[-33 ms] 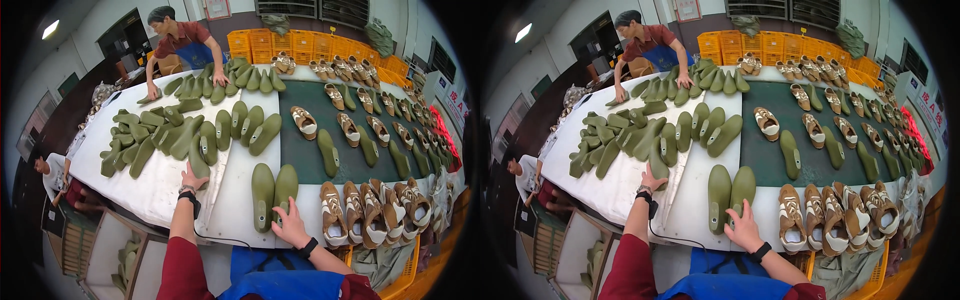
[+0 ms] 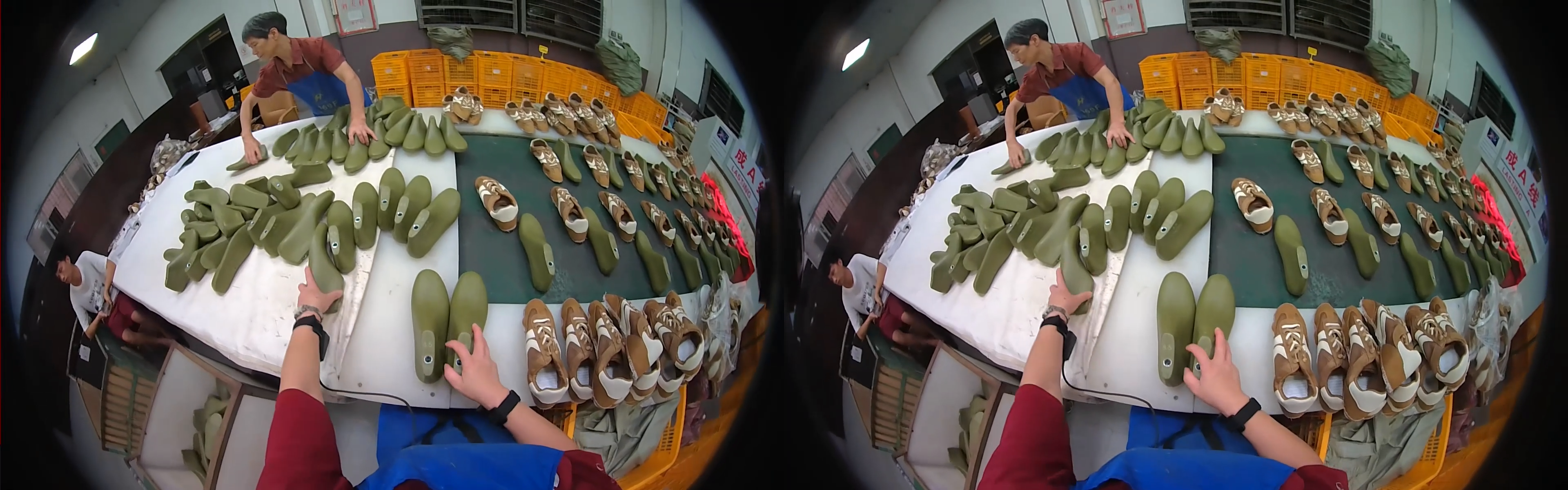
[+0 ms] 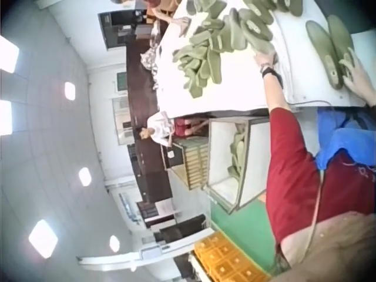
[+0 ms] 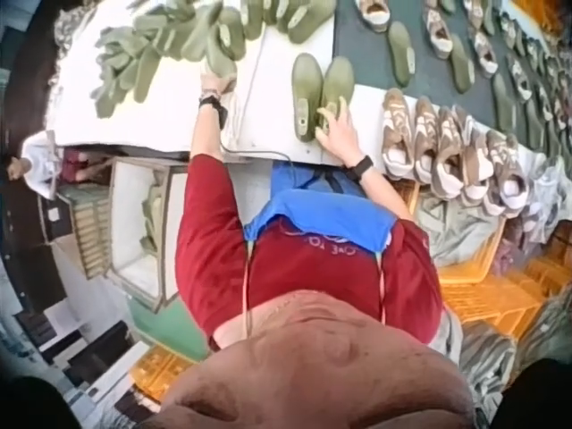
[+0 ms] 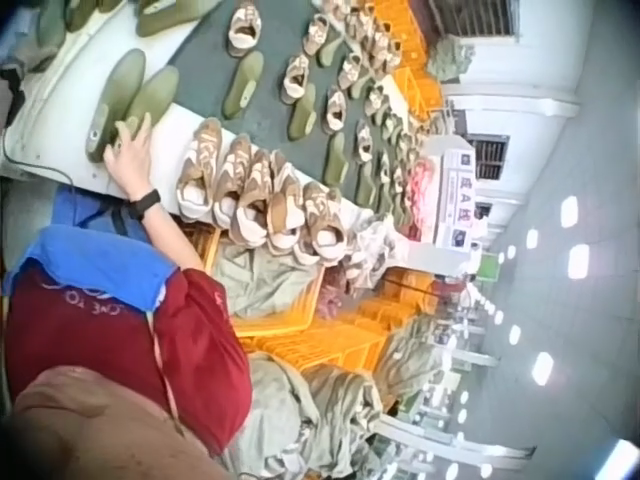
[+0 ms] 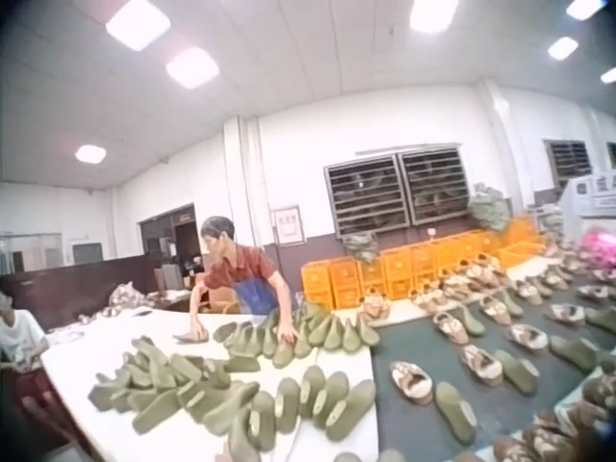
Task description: Organizing and sorting plastic shoe lasts and assembled shoe components on a factory assembly table.
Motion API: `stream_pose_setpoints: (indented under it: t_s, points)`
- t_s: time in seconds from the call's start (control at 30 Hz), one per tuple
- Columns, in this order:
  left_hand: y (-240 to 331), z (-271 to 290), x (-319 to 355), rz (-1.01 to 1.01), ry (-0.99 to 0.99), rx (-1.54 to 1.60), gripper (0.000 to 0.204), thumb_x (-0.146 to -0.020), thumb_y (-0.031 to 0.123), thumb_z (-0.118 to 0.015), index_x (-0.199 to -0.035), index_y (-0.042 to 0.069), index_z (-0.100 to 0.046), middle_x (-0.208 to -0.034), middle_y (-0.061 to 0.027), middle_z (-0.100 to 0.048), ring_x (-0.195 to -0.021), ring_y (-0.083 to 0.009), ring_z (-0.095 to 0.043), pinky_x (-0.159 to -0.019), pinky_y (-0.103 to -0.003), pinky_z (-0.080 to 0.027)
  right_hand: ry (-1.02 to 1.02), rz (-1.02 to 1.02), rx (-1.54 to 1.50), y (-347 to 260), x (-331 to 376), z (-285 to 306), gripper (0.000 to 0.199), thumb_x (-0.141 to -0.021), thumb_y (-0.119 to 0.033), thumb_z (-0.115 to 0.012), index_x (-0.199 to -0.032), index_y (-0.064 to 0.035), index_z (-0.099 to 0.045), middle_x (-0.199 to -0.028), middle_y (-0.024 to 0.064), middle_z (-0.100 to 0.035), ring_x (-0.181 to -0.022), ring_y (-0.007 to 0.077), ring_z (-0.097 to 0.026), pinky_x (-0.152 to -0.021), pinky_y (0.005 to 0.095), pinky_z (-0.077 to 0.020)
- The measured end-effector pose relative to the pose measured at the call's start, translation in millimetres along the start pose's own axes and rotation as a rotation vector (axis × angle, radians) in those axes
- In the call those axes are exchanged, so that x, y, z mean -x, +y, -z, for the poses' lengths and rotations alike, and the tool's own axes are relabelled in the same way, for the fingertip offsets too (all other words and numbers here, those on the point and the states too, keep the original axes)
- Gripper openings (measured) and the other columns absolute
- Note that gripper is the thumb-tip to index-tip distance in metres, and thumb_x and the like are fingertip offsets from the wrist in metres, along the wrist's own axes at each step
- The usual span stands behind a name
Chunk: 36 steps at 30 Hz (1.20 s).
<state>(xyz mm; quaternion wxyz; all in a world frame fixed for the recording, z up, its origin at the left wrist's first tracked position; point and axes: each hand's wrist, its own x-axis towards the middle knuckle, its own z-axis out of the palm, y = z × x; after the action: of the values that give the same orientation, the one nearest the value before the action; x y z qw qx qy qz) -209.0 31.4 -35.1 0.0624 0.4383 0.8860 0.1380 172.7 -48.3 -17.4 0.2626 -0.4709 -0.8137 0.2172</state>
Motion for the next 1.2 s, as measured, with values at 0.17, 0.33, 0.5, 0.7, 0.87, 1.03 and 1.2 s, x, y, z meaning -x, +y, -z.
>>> stream_pose_setpoints:
  t_s: [0.17,0.33,0.5,0.7,0.87,1.03,1.2]
  points:
    - [10,-4,16,0.011,-0.049,-0.203,0.112,-0.059,0.040,-0.074,-0.143,0.020,-0.004,-0.116,-0.0239,-0.040,-0.100,-0.0389,-0.051,-0.081,-0.042,-0.048,0.046,0.036,0.073,2,0,-5,0.045,-0.070,-0.024,-0.065,-0.112,-0.0169,-0.053,-0.132,0.0320,-0.025,-0.118,0.0476,-0.035,-0.089,0.0464,-0.0435]
    - [-1,5,29,0.048,-0.062,-0.141,0.110,-0.059,0.041,-0.073,-0.143,0.015,-0.006,-0.114,-0.0223,-0.042,-0.095,-0.0413,-0.052,-0.079,-0.043,-0.048,0.005,0.013,-0.035,0,-1,1,0.045,-0.070,-0.024,-0.065,-0.112,-0.0165,-0.053,-0.133,0.0326,-0.024,-0.119,0.0492,-0.034,-0.092,0.0478,-0.0408]
    - [-16,16,69,0.195,-0.553,1.128,0.087,-0.071,0.040,-0.067,-0.136,0.008,-0.018,-0.126,-0.0194,-0.038,-0.106,-0.0316,-0.050,-0.081,-0.043,-0.047,-0.008,0.001,-0.004,5,-2,-2,0.046,-0.069,-0.023,-0.065,-0.113,-0.0151,-0.053,-0.134,0.0339,-0.022,-0.119,0.0494,-0.034,-0.095,0.0473,-0.0378]
    - [-5,20,146,0.203,-0.751,1.361,0.063,-0.083,0.028,-0.056,-0.135,0.013,-0.023,-0.123,-0.0080,-0.044,-0.105,-0.0204,-0.050,-0.082,-0.042,-0.047,-0.025,0.002,-0.033,3,0,0,0.046,-0.069,-0.024,-0.065,-0.113,-0.0162,-0.053,-0.133,0.0344,-0.022,-0.120,0.0505,-0.031,-0.096,0.0481,-0.0376]
    - [29,4,161,-0.203,-0.703,0.811,0.084,-0.078,0.028,-0.064,-0.139,0.000,-0.015,-0.129,-0.0185,-0.038,-0.112,-0.0256,-0.045,-0.093,-0.036,-0.039,-0.002,0.005,0.024,3,-1,-1,0.046,-0.069,-0.024,-0.066,-0.112,-0.0154,-0.054,-0.133,0.0351,-0.022,-0.120,0.0505,-0.031,-0.096,0.0477,-0.0371]
    - [55,-17,156,-0.571,-0.357,0.608,0.090,-0.074,0.027,-0.067,-0.138,-0.005,-0.013,-0.133,-0.0246,-0.032,-0.126,-0.0321,-0.031,-0.105,-0.036,-0.026,0.024,0.007,0.013,5,-4,0,0.048,-0.067,-0.022,-0.067,-0.112,-0.0130,-0.053,-0.133,0.0357,-0.020,-0.119,0.0503,-0.031,-0.098,0.0475,-0.0344]
    - [62,-12,132,-0.507,-0.652,0.787,0.093,-0.077,0.027,-0.069,-0.141,-0.003,-0.008,-0.139,-0.0207,-0.031,-0.128,-0.0240,-0.032,-0.100,-0.031,-0.033,0.054,-0.009,0.035,6,-3,-4,0.048,-0.067,-0.021,-0.067,-0.112,-0.0132,-0.053,-0.133,0.0357,-0.019,-0.120,0.0505,-0.031,-0.098,0.0478,-0.0340]
